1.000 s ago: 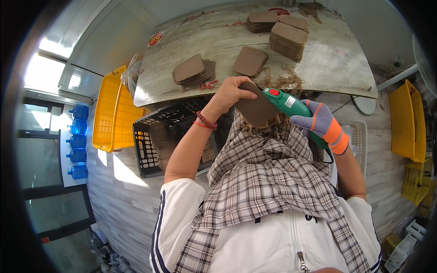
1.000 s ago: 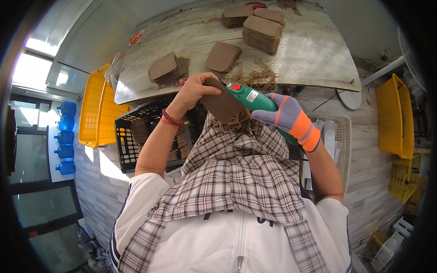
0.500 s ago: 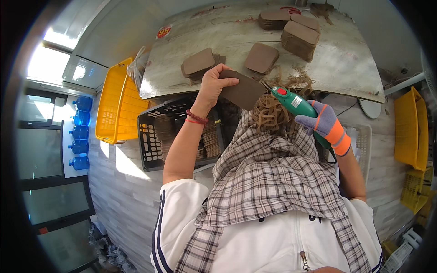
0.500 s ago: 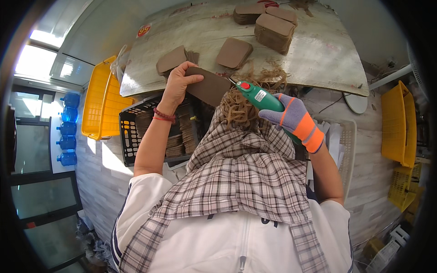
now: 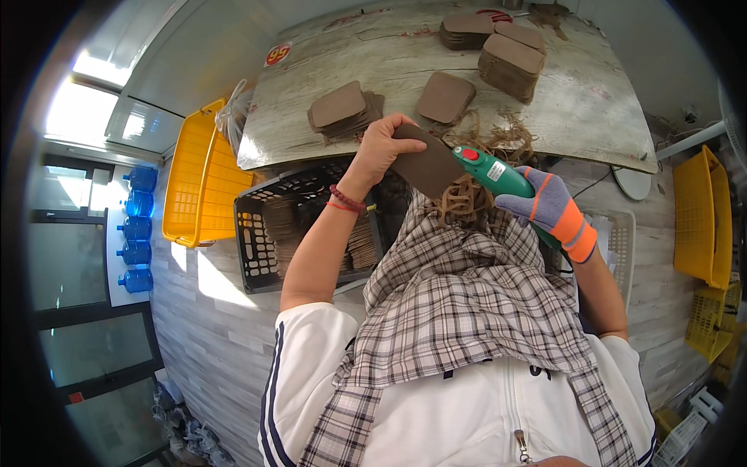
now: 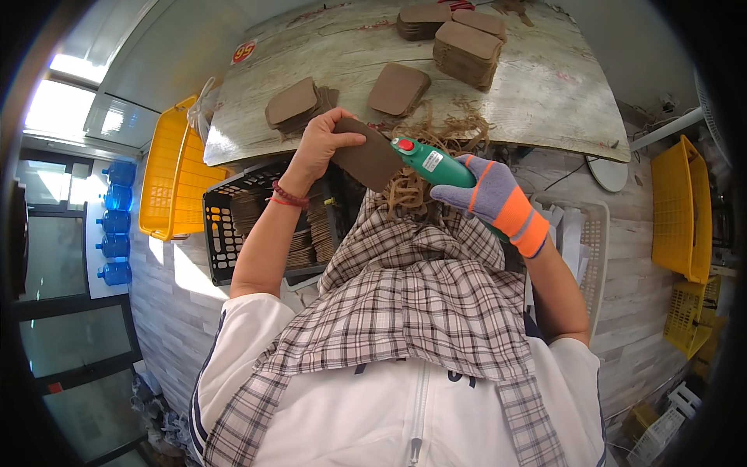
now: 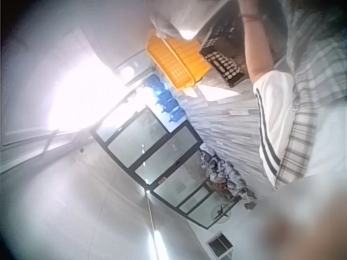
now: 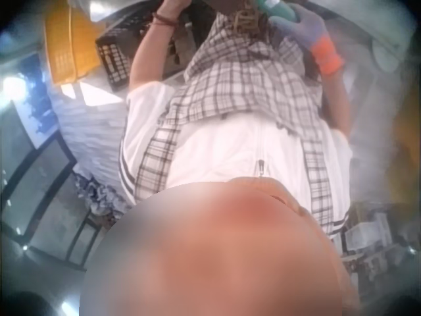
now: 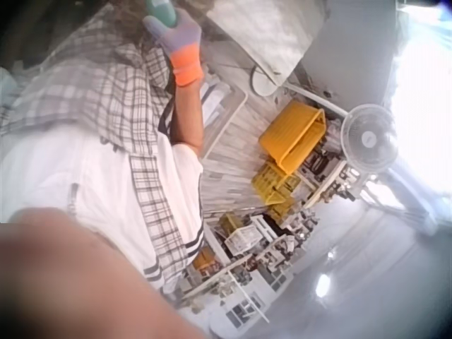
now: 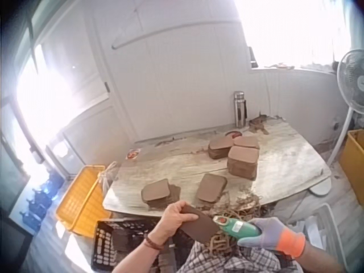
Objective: The person uses a green rotary tool to smooth the edges of small brown rectangular wood pieces. They pick up each piece, run the tool along its edges, and place it back on the table or into a black crate.
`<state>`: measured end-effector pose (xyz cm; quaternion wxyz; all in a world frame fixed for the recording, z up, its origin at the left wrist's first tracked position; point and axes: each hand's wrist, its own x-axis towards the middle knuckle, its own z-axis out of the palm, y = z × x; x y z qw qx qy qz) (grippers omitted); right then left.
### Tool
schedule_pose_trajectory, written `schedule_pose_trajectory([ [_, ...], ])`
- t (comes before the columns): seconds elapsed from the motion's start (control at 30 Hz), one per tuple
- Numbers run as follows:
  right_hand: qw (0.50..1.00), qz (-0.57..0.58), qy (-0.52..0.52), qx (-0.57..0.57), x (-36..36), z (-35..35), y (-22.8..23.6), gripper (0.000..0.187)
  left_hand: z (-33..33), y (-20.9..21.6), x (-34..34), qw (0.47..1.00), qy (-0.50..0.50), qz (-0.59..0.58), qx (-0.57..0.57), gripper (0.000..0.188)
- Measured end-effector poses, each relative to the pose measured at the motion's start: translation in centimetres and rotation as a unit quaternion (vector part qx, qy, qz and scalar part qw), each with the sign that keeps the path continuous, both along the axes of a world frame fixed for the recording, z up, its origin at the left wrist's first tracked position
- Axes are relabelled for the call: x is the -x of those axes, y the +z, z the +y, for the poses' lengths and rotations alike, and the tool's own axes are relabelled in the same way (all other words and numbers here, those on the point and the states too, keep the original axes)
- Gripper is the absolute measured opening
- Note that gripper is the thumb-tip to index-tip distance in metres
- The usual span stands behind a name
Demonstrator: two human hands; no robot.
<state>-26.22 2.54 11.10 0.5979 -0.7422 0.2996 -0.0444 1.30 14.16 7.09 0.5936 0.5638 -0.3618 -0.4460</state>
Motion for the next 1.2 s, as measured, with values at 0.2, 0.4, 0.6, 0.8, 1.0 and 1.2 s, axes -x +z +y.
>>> schedule_pose_trajectory([
  [0.2, 1.0, -0.006, -0.022, -0.014, -1.0, 0.2, -0.4, 0.045, -0.4, -0.3, 0.7, 1.0, -0.016, -0.014, -0.017, 0.021],
  [0.4, 0.993, -0.067, -0.078, -0.05, -1.5, 0.0, -0.9, 0.048, -0.1, -1.9, -5.0, 0.994, 0.107, 0.0, 0.02, 0.018],
  [0.6, 0.99, -0.052, -0.13, -0.024, 1.2, -1.4, -2.6, 0.04, 1.1, -2.8, -17.6, 0.932, 0.345, -0.107, -0.02, 0.03],
  [0.8, 0.981, -0.05, -0.187, -0.034, 3.2, -1.9, -4.6, 0.039, -4.4, -3.0, -10.0, 0.629, 0.304, -0.715, -0.037, 0.053],
  [1.0, 0.98, -0.035, -0.19, -0.05, 3.9, -1.8, -5.1, 0.049, -10.0, -8.6, -1.5, 0.775, 0.202, -0.582, -0.139, 0.061],
  [1.2, 0.974, -0.051, -0.213, -0.057, 4.7, -1.4, -6.0, 0.047, -10.2, -8.2, 0.3, 0.802, 0.244, -0.539, -0.084, 0.059],
])
